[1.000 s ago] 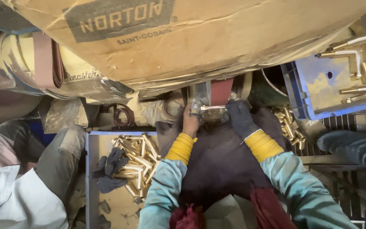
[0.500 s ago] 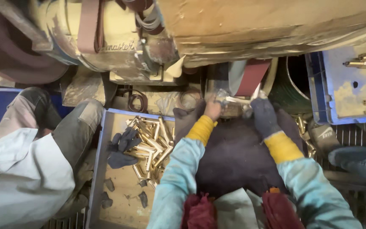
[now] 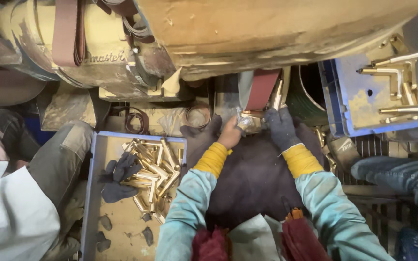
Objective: The person sits at a belt grinding station and repeatedly presses small brass-colored metal parts against the moving belt to smooth their surfaces. They pick parts from a blue tray, grind them, and place them into a second tray. A coworker performs a similar task nearby.
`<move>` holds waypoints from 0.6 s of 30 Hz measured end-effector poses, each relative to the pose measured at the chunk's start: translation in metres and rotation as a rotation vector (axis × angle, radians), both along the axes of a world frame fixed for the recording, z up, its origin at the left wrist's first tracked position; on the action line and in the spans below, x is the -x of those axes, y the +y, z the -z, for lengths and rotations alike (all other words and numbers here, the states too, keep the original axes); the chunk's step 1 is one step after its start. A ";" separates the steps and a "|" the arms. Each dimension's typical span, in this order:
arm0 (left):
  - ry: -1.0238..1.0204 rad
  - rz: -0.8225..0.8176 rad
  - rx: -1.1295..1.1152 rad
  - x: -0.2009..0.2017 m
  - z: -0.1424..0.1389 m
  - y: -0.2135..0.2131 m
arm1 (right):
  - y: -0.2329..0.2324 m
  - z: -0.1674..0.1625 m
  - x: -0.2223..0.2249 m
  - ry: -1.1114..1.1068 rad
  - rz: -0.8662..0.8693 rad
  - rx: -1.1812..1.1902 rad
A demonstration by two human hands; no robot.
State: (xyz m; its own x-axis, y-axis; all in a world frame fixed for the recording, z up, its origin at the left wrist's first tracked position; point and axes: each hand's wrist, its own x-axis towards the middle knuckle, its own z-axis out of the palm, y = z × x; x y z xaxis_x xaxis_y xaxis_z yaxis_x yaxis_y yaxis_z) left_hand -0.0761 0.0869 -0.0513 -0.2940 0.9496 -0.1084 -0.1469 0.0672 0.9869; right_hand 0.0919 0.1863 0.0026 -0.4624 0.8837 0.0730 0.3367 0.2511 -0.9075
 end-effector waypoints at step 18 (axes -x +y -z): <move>-0.079 -0.020 0.058 -0.018 0.008 0.011 | 0.006 0.002 -0.011 -0.495 -0.105 -0.599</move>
State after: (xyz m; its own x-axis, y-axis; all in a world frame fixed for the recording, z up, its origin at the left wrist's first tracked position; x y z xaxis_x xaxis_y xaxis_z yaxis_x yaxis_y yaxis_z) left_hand -0.0578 0.0979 -0.0594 -0.3015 0.9351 -0.1862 -0.2258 0.1197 0.9668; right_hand 0.1034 0.1924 0.0003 -0.6444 0.7087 0.2873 0.6141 0.7035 -0.3577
